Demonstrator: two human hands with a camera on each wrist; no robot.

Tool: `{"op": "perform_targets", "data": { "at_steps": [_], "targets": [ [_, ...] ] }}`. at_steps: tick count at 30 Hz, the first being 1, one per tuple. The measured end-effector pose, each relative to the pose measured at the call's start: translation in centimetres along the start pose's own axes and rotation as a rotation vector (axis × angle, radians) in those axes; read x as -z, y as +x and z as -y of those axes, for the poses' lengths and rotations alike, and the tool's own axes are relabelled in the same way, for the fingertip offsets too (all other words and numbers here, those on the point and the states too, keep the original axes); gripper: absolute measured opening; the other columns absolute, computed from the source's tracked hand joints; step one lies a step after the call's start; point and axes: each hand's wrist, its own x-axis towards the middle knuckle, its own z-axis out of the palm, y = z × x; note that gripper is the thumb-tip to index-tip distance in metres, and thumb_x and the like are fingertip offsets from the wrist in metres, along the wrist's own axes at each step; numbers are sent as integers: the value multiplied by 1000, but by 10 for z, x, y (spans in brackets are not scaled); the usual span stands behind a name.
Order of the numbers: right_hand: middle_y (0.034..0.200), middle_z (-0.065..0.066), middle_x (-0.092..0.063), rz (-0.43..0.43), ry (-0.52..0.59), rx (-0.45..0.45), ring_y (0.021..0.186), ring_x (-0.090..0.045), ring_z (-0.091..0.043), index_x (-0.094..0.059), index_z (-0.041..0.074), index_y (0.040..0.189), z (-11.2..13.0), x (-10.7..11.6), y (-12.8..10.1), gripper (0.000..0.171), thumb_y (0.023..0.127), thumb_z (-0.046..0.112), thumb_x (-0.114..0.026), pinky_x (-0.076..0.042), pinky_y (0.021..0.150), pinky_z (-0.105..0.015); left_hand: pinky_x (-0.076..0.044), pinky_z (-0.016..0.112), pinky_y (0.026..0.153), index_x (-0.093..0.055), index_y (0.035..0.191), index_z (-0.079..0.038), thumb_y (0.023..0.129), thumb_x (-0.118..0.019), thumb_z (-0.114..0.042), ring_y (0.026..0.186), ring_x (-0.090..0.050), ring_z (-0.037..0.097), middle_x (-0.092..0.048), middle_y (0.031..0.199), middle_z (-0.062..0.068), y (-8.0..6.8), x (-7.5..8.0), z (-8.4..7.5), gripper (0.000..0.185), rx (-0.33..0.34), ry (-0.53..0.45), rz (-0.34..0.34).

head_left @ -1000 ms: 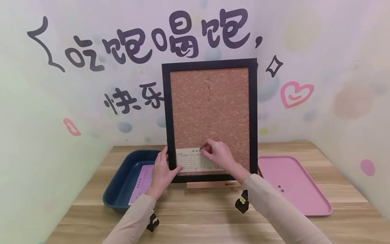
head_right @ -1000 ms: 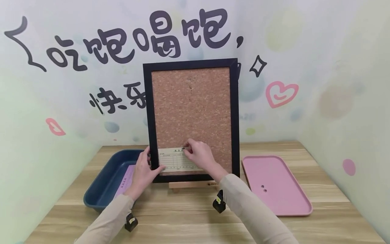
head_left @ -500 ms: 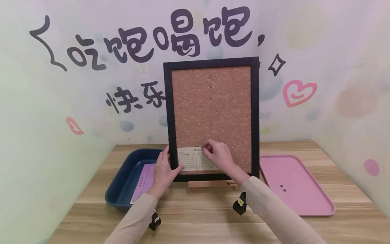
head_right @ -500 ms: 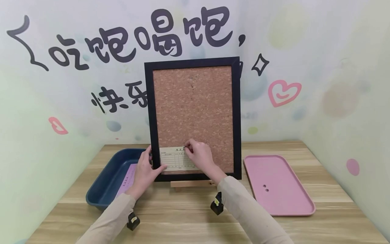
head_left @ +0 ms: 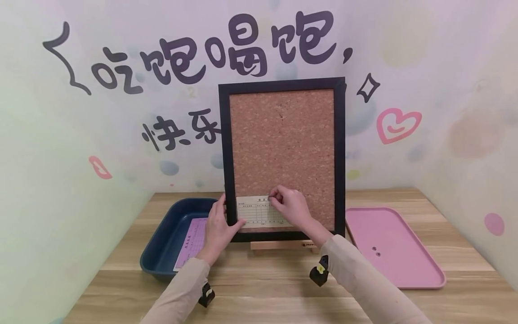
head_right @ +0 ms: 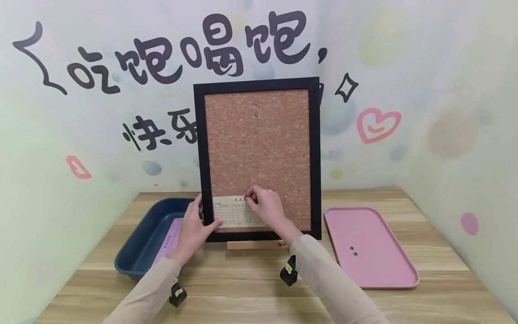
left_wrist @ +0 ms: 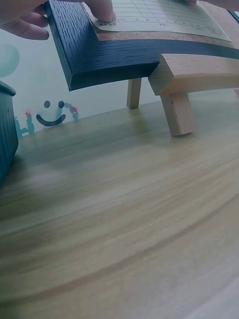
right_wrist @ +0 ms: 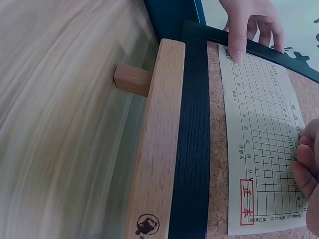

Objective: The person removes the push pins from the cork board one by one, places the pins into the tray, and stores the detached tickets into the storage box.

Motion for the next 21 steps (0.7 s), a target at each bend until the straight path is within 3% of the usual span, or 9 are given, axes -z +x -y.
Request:
{"op": "perform_targets", "data": {
  "at_steps": [11,21],
  "targets": [
    [63,6,-54,39,-23,16,53,-43,-5,-63,6,82,1,4,2,5,83,12,-63,-36,49,-21,-47,43,76,-34,134,0,64,-82,-25,92,-51,30,-50,114,18,0,1,-1,88,-8,-1,1],
    [67,4,-59,137,-88,38,53,-45,-5,-63,8,83,4,10,7,4,84,12,-62,-39,49,-20,-48,41,74,-34,134,0,65,-82,-25,91,-53,29,-51,113,18,-2,0,-1,88,-14,5,0]
  ]
}}
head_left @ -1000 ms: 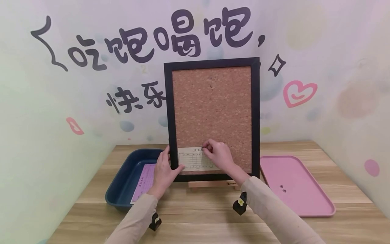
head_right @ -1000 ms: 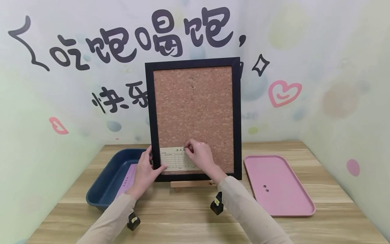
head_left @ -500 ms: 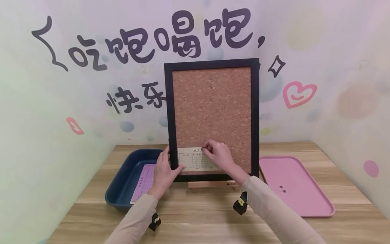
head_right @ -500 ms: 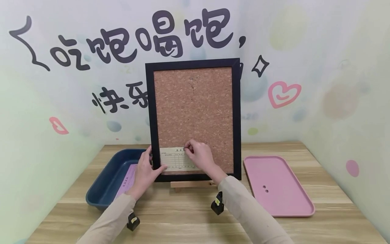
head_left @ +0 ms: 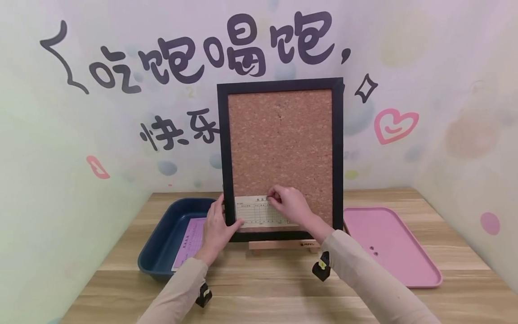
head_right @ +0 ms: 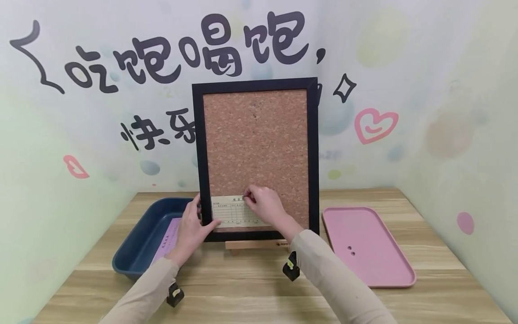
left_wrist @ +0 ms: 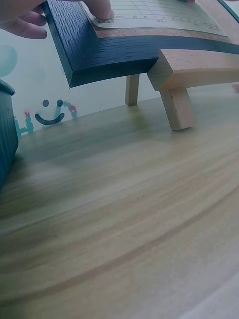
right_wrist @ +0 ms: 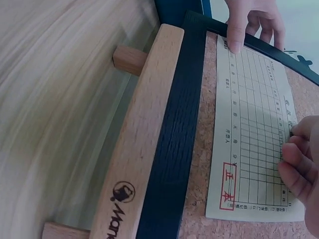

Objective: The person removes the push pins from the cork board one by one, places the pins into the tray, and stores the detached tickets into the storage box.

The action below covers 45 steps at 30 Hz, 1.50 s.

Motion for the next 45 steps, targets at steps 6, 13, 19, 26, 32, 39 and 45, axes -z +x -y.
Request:
{"op": "perform_targets", "data": {
  "at_steps": [6,13,19,26,32,39,45],
  "targets": [
    [73,2,-63,33,-22,27,57,-49,-4,-64,8,85,-1,-1,0,4,85,11,-62,-43,53,-19,-48,40,73,-34,134,1,64,-82,-24,90,-54,30,-51,112,18,-3,2,0,88,9,-9,-1],
    [77,0,-65,16,-36,49,61,-55,-5,-64,8,86,-2,-1,0,4,85,11,-62,-46,55,-21,-49,41,75,-33,135,-1,64,-82,-24,92,-54,29,-51,113,17,0,1,0,89,14,-11,6],
    [75,0,-64,-10,-64,73,59,-54,-5,-62,7,86,-2,-2,-1,5,85,11,-62,-45,53,-21,-49,40,75,-33,135,0,65,-82,-24,92,-54,30,-50,113,17,1,1,1,89,12,-19,8],
    [77,0,-65,22,-88,121,61,-55,-5,-61,7,88,-3,-1,0,5,85,10,-62,-46,53,-21,-48,40,74,-33,135,-1,65,-82,-24,91,-54,30,-51,113,17,0,2,0,89,23,-19,17],
    [78,-1,-65,80,-144,163,60,-54,-5,-59,7,89,-2,5,2,4,87,9,-60,-46,53,-21,-48,40,75,-33,135,-1,65,-82,-25,92,-54,29,-51,113,16,1,2,-1,88,27,-10,24],
    [76,1,-63,139,-117,144,58,-49,-3,-61,8,89,-2,10,5,4,87,10,-58,-45,53,-20,-48,41,77,-32,136,-1,66,-81,-25,94,-53,28,-50,114,16,0,1,0,89,35,-23,30],
    [76,3,-62,152,-89,136,58,-47,-4,-61,9,89,-4,10,5,4,88,11,-59,-44,54,-19,-48,40,77,-33,136,-1,66,-81,-25,94,-53,28,-51,113,16,1,1,1,88,30,-26,28]
  ]
}}
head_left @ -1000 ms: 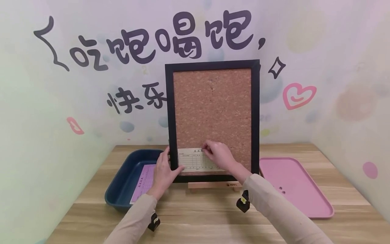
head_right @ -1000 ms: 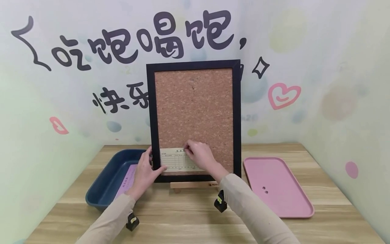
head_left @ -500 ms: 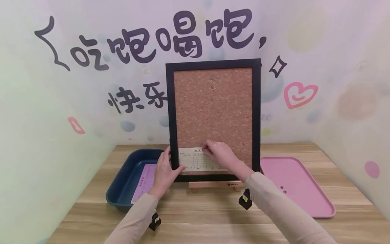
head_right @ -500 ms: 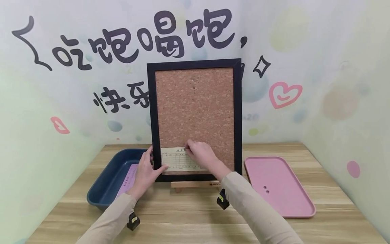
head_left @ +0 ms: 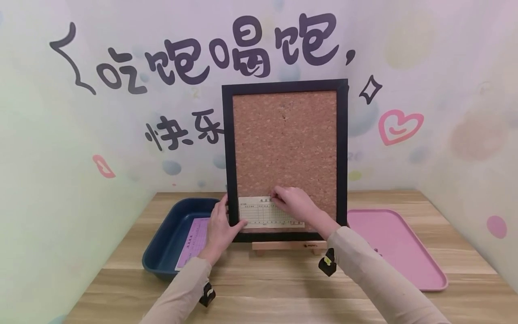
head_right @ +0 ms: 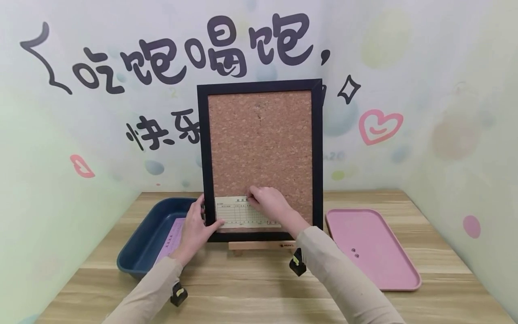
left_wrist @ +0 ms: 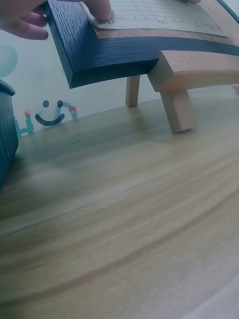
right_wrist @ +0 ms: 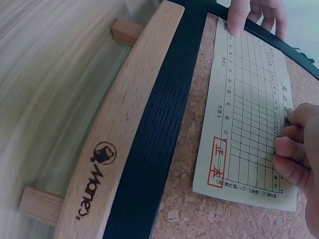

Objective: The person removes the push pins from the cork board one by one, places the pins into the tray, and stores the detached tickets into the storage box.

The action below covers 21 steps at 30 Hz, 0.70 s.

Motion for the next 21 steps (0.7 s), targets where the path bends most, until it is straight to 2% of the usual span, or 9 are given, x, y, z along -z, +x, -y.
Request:
{"op": "perform_targets", "data": {
  "at_steps": [21],
  "targets": [
    [77,4,-61,83,27,-13,60,-47,-4,-60,11,89,-2,5,4,6,90,14,-56,-42,55,-21,-48,41,77,-33,135,0,66,-81,-24,94,-53,28,-50,116,17,0,2,-3,87,1,14,0]
  ]
}}
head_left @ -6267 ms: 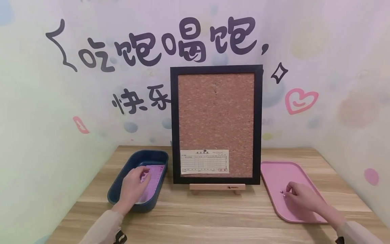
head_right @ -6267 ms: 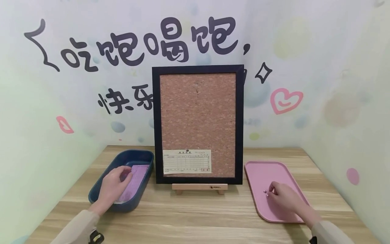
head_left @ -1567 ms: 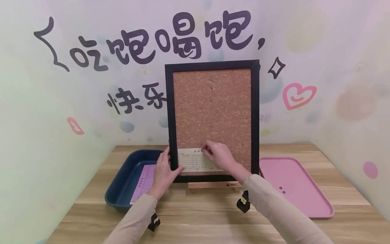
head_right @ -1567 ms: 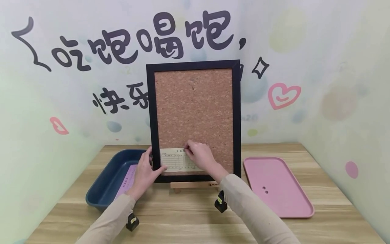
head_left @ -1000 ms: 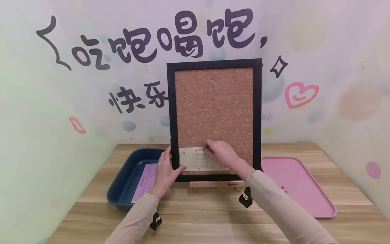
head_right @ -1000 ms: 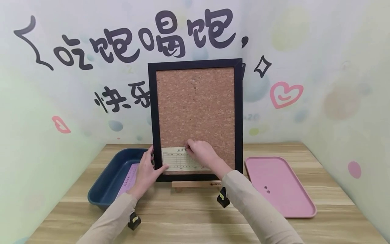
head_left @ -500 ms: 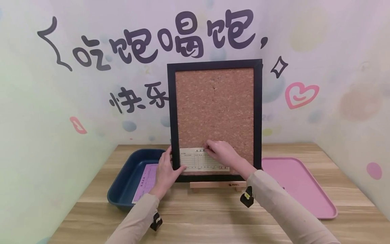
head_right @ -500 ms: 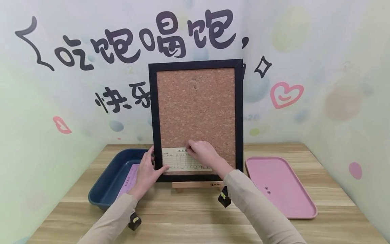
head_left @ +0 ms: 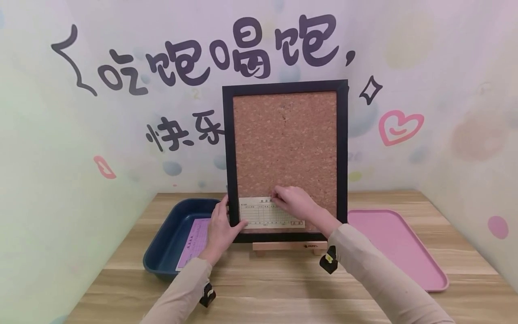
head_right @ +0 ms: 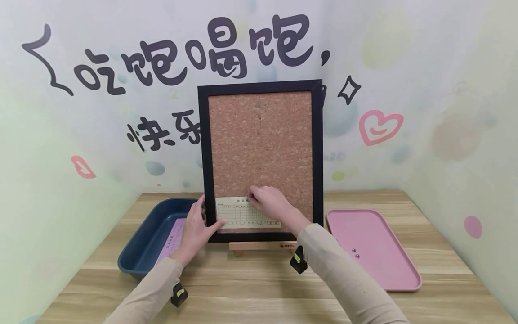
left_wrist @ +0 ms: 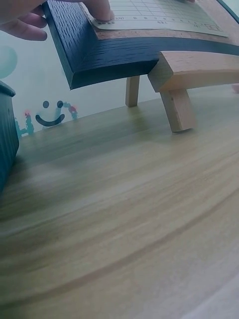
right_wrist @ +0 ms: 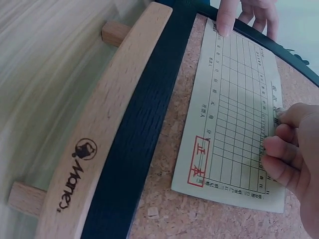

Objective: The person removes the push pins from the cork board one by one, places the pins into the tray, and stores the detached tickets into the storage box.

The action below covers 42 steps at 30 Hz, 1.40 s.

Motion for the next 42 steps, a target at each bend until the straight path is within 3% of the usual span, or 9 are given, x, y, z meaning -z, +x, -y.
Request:
{"op": "perform_targets", "data": {
  "at_steps": [14,23,27,33,38,42],
  "targets": [
    [72,6,-58,12,63,18,57,-44,-4,-59,11,86,-2,3,-6,6,89,16,-57,-38,53,-19,-45,43,84,-33,135,0,67,-81,-25,101,-49,29,-47,120,17,-1,1,-1,87,-16,6,-12],
    [68,7,-54,-13,104,-5,56,-42,-4,-59,11,86,-8,3,-16,5,89,15,-58,-37,51,-20,-46,41,80,-35,133,1,65,-82,-27,97,-49,29,-47,116,17,-2,1,0,87,-61,55,-51],
    [67,7,-53,-16,122,-33,56,-43,-5,-59,11,86,-10,4,-21,5,89,15,-58,-37,51,-20,-46,41,81,-37,131,0,64,-82,-26,99,-49,28,-46,114,17,0,3,2,85,-127,94,-100],
    [66,7,-51,1,132,-62,55,-42,-5,-59,11,87,-11,3,-28,5,89,14,-56,-36,50,-20,-50,38,77,-42,130,-1,62,-84,-23,100,-50,28,-47,114,17,8,7,1,83,-297,177,-186],
    [66,7,-49,-6,138,-59,57,-42,-5,-57,11,86,-12,1,-31,4,89,13,-56,-36,51,-20,-52,34,71,-46,127,-2,61,-84,-22,98,-51,26,-50,111,16,18,13,-4,79,-418,238,-160],
    [66,7,-48,-15,138,-46,57,-42,-4,-56,12,85,-13,0,-32,4,89,12,-57,-36,51,-20,-52,34,73,-50,125,-1,63,-83,-21,99,-51,26,-53,112,14,25,17,-9,73,-451,243,-101]
  ]
}}
